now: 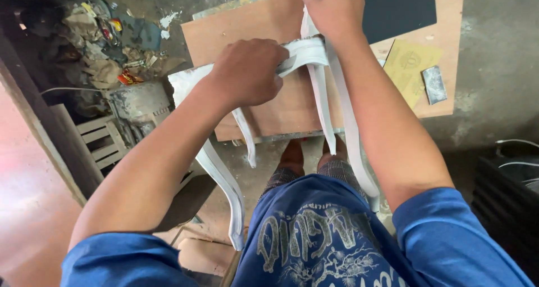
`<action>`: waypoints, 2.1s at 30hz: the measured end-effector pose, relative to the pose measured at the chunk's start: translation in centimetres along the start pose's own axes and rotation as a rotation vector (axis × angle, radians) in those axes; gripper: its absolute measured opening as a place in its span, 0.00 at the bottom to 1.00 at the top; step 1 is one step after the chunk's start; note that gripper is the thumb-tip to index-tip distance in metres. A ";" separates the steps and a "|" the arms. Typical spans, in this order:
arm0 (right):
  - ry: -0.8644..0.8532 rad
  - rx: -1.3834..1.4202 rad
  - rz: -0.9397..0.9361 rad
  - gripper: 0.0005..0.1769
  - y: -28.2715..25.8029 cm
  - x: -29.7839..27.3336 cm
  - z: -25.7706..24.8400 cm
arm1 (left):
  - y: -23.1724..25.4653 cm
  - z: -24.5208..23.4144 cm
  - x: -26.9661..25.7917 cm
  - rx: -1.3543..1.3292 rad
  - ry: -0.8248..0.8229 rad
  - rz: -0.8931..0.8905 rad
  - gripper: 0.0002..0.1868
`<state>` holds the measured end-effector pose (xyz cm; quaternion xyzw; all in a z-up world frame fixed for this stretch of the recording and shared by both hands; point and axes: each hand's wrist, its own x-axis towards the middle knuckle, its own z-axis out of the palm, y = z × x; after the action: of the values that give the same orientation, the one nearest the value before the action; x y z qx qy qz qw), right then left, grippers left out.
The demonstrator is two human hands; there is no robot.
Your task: The person sands the surface of a white wooden chair leg using a sanding block. They hold the chair leg steady with one hand while moving the sanding block back and forth with the other to smooth the surface.
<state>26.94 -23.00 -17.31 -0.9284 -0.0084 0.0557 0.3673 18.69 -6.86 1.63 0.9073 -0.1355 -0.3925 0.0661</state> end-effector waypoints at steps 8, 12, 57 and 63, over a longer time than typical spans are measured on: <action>-0.047 -0.042 0.090 0.21 0.1 0.0 0.8 | -0.4 3.7 2.1 0.267 0.163 0.117 0.09; -0.040 0.017 0.082 0.20 0.0 -0.1 0.8 | -0.8 4.0 2.9 0.354 0.154 0.151 0.08; -0.171 0.134 0.207 0.28 0.6 0.9 3.5 | 3.9 -2.4 7.6 0.311 -0.259 0.201 0.15; -0.228 0.363 0.243 0.20 0.7 0.6 0.6 | 4.0 -0.1 9.5 0.448 -0.199 0.403 0.09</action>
<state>27.47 -23.04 -18.27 -0.8292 0.0721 0.2043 0.5152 24.24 -13.56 -3.99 0.8115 -0.4013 -0.4186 -0.0726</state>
